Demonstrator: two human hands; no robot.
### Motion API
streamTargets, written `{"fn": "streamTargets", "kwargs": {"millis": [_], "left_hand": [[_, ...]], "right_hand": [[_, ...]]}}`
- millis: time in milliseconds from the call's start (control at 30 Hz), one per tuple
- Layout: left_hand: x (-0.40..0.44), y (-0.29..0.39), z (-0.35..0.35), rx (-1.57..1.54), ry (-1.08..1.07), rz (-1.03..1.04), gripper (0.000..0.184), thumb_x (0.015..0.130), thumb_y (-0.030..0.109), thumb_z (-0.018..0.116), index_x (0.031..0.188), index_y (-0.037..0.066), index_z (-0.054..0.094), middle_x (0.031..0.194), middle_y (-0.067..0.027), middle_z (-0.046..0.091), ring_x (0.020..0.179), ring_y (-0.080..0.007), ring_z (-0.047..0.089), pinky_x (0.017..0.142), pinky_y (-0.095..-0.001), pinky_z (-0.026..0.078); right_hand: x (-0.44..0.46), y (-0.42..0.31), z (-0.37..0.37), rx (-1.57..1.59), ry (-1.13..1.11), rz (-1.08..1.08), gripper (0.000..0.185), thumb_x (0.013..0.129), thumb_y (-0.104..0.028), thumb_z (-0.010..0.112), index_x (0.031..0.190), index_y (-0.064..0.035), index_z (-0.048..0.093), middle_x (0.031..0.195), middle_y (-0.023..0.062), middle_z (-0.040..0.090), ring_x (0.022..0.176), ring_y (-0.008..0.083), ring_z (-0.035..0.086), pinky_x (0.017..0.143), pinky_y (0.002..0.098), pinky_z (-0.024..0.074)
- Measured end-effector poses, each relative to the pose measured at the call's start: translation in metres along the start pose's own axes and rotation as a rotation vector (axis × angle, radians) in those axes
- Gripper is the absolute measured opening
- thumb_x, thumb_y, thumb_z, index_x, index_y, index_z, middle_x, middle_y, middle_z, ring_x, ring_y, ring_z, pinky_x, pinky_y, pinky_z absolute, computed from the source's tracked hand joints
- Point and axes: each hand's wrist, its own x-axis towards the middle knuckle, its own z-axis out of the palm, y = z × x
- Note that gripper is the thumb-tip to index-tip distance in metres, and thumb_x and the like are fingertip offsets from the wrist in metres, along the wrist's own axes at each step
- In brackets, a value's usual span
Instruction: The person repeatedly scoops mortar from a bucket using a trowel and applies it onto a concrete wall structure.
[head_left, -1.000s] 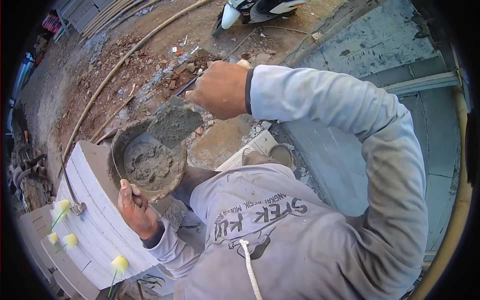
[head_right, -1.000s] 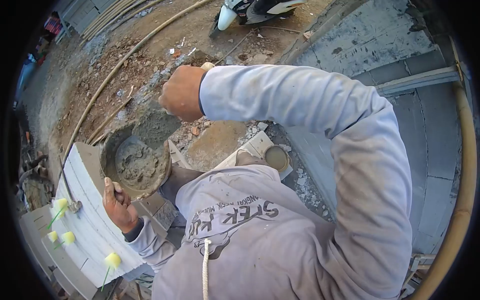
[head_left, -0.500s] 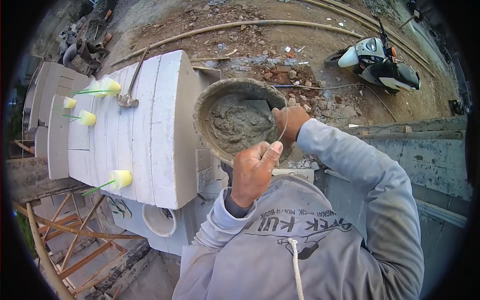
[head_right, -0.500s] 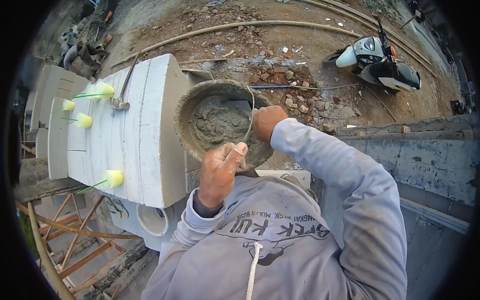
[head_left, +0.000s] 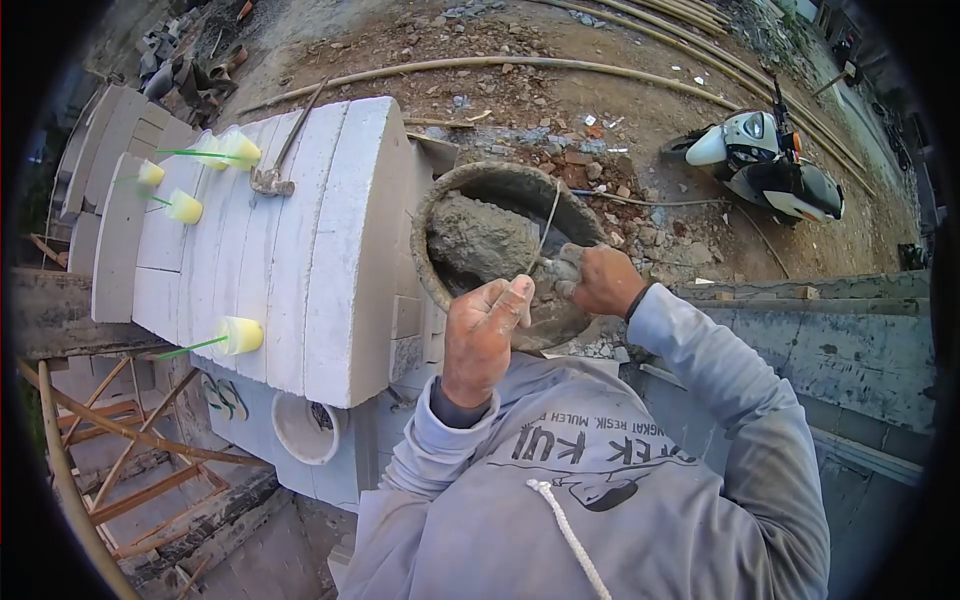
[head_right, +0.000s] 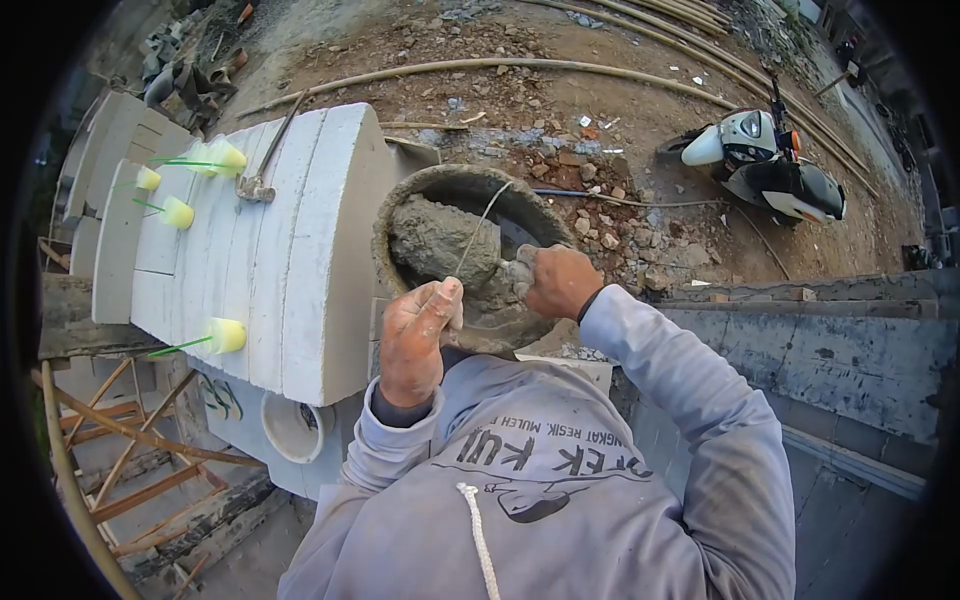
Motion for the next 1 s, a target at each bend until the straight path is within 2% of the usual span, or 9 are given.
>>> {"fn": "streamTargets", "kwargs": {"millis": [467, 633, 700, 767, 800, 833, 900, 933, 1000], "left_hand": [[0.011, 0.0, -0.006, 0.003, 0.133, -0.071, 0.04, 0.091, 0.034, 0.055, 0.06, 0.009, 0.05, 0.053, 0.0057, 0.034, 0.048, -0.0047, 0.027, 0.046, -0.0234, 0.018], [0.008, -0.005, -0.007, 0.009, 0.181, 0.002, 0.035, 0.093, 0.032, 0.051, 0.068, 0.008, 0.051, 0.057, 0.0046, 0.035, 0.048, -0.0047, 0.028, 0.044, -0.023, 0.019], [0.01, -0.009, -0.021, -0.031, 0.106, -0.033, 0.03, 0.094, 0.03, 0.052, 0.073, 0.008, 0.05, 0.063, 0.0057, 0.038, 0.047, -0.0022, 0.027, 0.042, -0.021, 0.019], [0.018, -0.018, -0.012, -0.016, 0.207, 0.094, 0.037, 0.093, 0.035, 0.053, 0.065, 0.013, 0.043, 0.051, 0.0074, 0.028, 0.039, -0.0025, 0.02, 0.037, -0.0221, 0.014], [0.028, -0.018, -0.025, -0.11, 0.227, 0.005, 0.04, 0.093, 0.038, 0.054, 0.063, 0.016, 0.041, 0.047, 0.0074, 0.025, 0.036, -0.0036, 0.018, 0.034, -0.0227, 0.012], [0.03, -0.021, -0.043, 0.071, 0.077, 0.094, 0.035, 0.083, 0.034, 0.064, 0.086, 0.008, 0.041, 0.062, 0.0024, 0.033, 0.05, -0.0089, 0.029, 0.047, -0.025, 0.023], [0.031, -0.031, -0.083, 0.433, -0.189, 0.275, 0.087, 0.063, 0.028, 0.085, 0.131, -0.006, 0.042, 0.093, -0.0075, 0.051, 0.077, -0.0194, 0.05, 0.071, -0.0295, 0.046], [0.033, -0.031, -0.083, 0.438, -0.175, 0.233, 0.076, 0.066, 0.031, 0.082, 0.126, -0.001, 0.046, 0.09, -0.0061, 0.051, 0.076, -0.019, 0.05, 0.072, -0.0322, 0.046], [0.033, -0.028, -0.081, 0.445, -0.139, 0.142, 0.056, 0.073, 0.037, 0.077, 0.115, 0.007, 0.056, 0.083, -0.0032, 0.05, 0.073, -0.018, 0.049, 0.074, -0.0377, 0.047]], "right_hand": [[-0.086, 0.046, -0.043, 0.032, -0.045, 0.047, 0.027, 0.072, -0.028, 0.064, 0.074, -0.0013, 0.062, 0.075, 0.0233, 0.063, 0.076, 0.0402, 0.062, 0.068, 0.0479, 0.0501], [-0.157, 0.087, -0.083, 0.014, 0.072, 0.117, 0.027, 0.07, -0.023, 0.065, 0.087, -0.0024, 0.058, 0.074, 0.0223, 0.061, 0.075, 0.0407, 0.06, 0.067, 0.0478, 0.0478], [-0.205, 0.088, -0.116, 0.198, 0.268, 0.064, 0.028, 0.069, -0.021, 0.066, 0.088, -0.0023, 0.056, 0.073, 0.022, 0.06, 0.073, 0.0413, 0.059, 0.065, 0.047, 0.0463], [-0.264, 0.102, -0.15, 0.172, 0.349, 0.189, 0.027, 0.069, -0.021, 0.067, 0.084, -0.0011, 0.056, 0.071, 0.0213, 0.059, 0.071, 0.0404, 0.058, 0.065, 0.0461, 0.0459], [-0.283, 0.105, -0.164, 0.181, 0.374, 0.219, 0.026, 0.069, -0.021, 0.067, 0.082, -0.0005, 0.056, 0.071, 0.0209, 0.059, 0.069, 0.0399, 0.058, 0.064, 0.0457, 0.0457], [-0.312, 0.108, -0.183, 0.176, 0.447, 0.249, 0.025, 0.07, -0.019, 0.068, 0.08, 0.0001, 0.057, 0.066, 0.0154, 0.059, 0.063, 0.0311, 0.06, 0.059, 0.0408, 0.0465], [-0.372, 0.116, -0.221, 0.212, 0.476, 0.476, 0.028, 0.071, -0.018, 0.071, 0.091, -0.0015, 0.061, 0.069, 0.0095, 0.059, 0.058, 0.0185, 0.059, 0.055, 0.0316, 0.0467], [-0.4, 0.114, -0.242, 0.393, 0.545, 0.626, 0.026, 0.071, -0.018, 0.071, 0.087, -0.0006, 0.06, 0.067, 0.0053, 0.057, 0.056, 0.0126, 0.057, 0.051, 0.0279, 0.046], [-0.46, 0.131, -0.274, 0.508, 0.745, 0.622, 0.02, 0.073, -0.015, 0.068, 0.083, -0.0011, 0.058, 0.066, 0.0023, 0.055, 0.052, 0.0108, 0.054, 0.046, 0.0249, 0.0449]]}}
